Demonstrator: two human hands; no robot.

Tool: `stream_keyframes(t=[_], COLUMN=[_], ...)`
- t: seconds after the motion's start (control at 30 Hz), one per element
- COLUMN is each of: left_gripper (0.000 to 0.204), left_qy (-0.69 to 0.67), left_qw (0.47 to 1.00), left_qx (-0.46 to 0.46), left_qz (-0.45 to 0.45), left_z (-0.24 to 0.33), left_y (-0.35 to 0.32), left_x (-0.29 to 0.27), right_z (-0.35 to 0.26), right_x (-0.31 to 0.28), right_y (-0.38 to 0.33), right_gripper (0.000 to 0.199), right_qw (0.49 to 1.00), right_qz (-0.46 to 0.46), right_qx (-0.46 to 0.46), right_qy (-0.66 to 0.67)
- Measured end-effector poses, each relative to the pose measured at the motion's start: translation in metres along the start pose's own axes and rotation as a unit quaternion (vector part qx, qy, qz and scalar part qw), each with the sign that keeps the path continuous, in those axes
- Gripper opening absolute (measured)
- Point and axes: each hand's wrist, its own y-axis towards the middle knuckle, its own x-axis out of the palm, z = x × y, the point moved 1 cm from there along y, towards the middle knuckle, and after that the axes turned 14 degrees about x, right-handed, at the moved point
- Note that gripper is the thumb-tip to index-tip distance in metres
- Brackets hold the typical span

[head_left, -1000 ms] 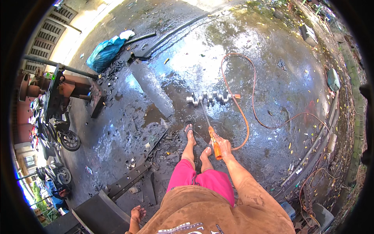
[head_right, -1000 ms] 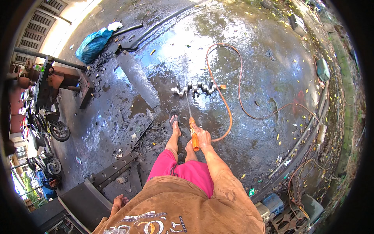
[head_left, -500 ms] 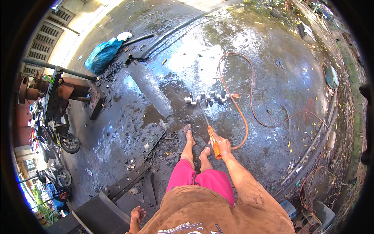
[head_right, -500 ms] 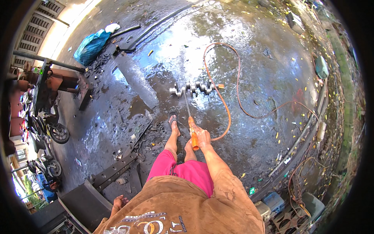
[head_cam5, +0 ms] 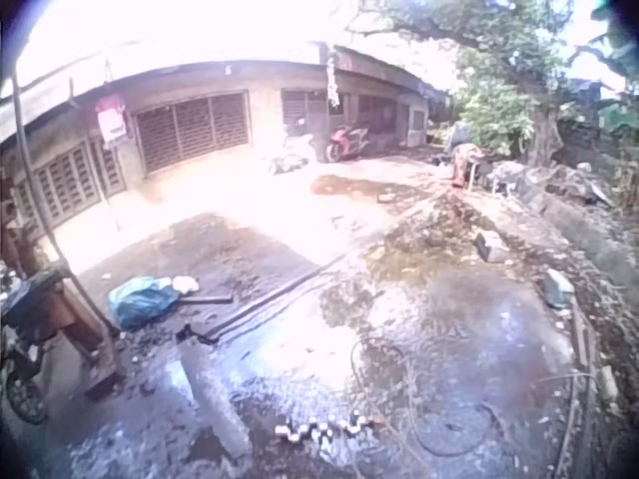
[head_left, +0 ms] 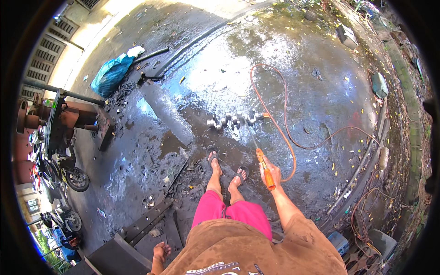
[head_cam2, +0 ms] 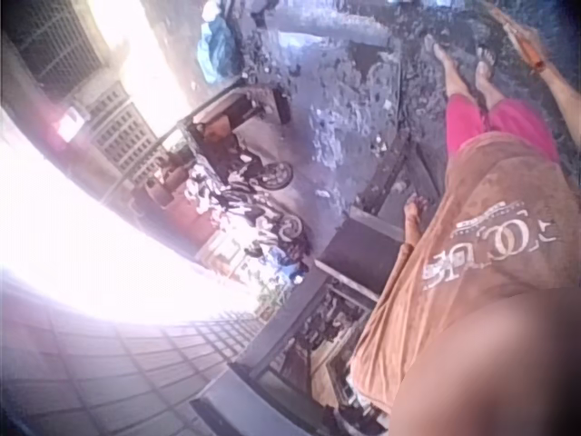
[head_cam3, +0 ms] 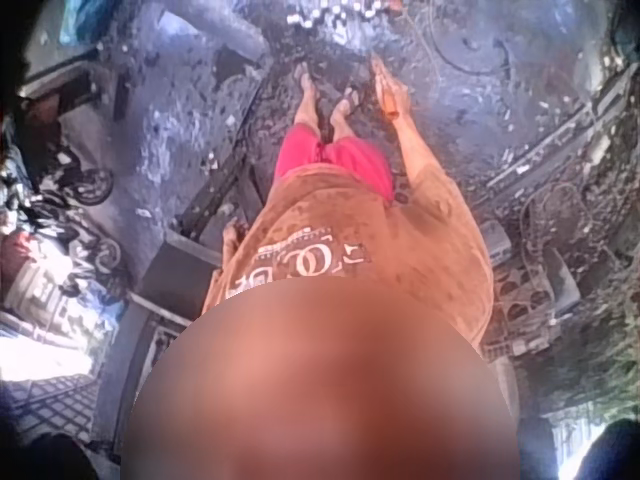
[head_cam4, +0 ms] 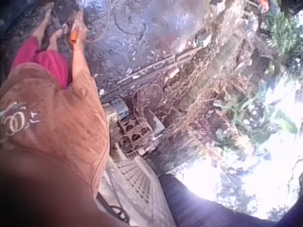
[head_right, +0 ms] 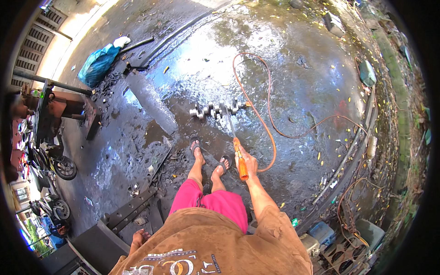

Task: The person uses a pressure washer with a rotating brush attachment to clean a wet concrete floor in an outdoor workshop area. They repeatedly spray and scrub a single metal crankshaft lying on the ground, moving the tool back and forth over it while water and debris are washed away.

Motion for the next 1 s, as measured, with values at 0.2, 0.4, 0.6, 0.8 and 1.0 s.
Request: stream_keyframes(t=[0.2, 0.4, 0.6, 0.8, 1.0], left_gripper=[0.025, 0.024, 0.023, 0.023, 0.024], left_qy=[-0.004, 0.001, 0.005, 0.005, 0.006], left_qw=[1.000, 1.000, 1.000, 1.000, 1.000], left_qx=[-0.007, 0.000, -0.006, -0.017, -0.018], left_qz=[0.005, -0.005, 0.011, 0.026, 0.020], left_z=[0.001, -0.001, -0.008, -0.015, -0.017], left_y=[0.000, -0.001, -0.004, -0.003, -0.004], left_x=[-0.011, -0.020, -0.027, -0.031, -0.032], right_z=[0.023, 0.033, 0.031, 0.028, 0.037], right_x=[0.004, 0.016, 0.021, 0.023, 0.031], right_y=[0.003, 0.006, 0.015, 0.018, 0.020], right_gripper=[0.040, 0.039, 0.040, 0.040, 0.043], right_qw=[1.000, 0.996, 0.996, 0.997, 0.998], right_qz=[0.007, -0.027, -0.025, -0.016, 0.022], right_qx=[-0.007, 0.024, 0.016, 0.008, -0.009], right_qy=[-0.014, -0.077, -0.083, -0.069, -0.062])
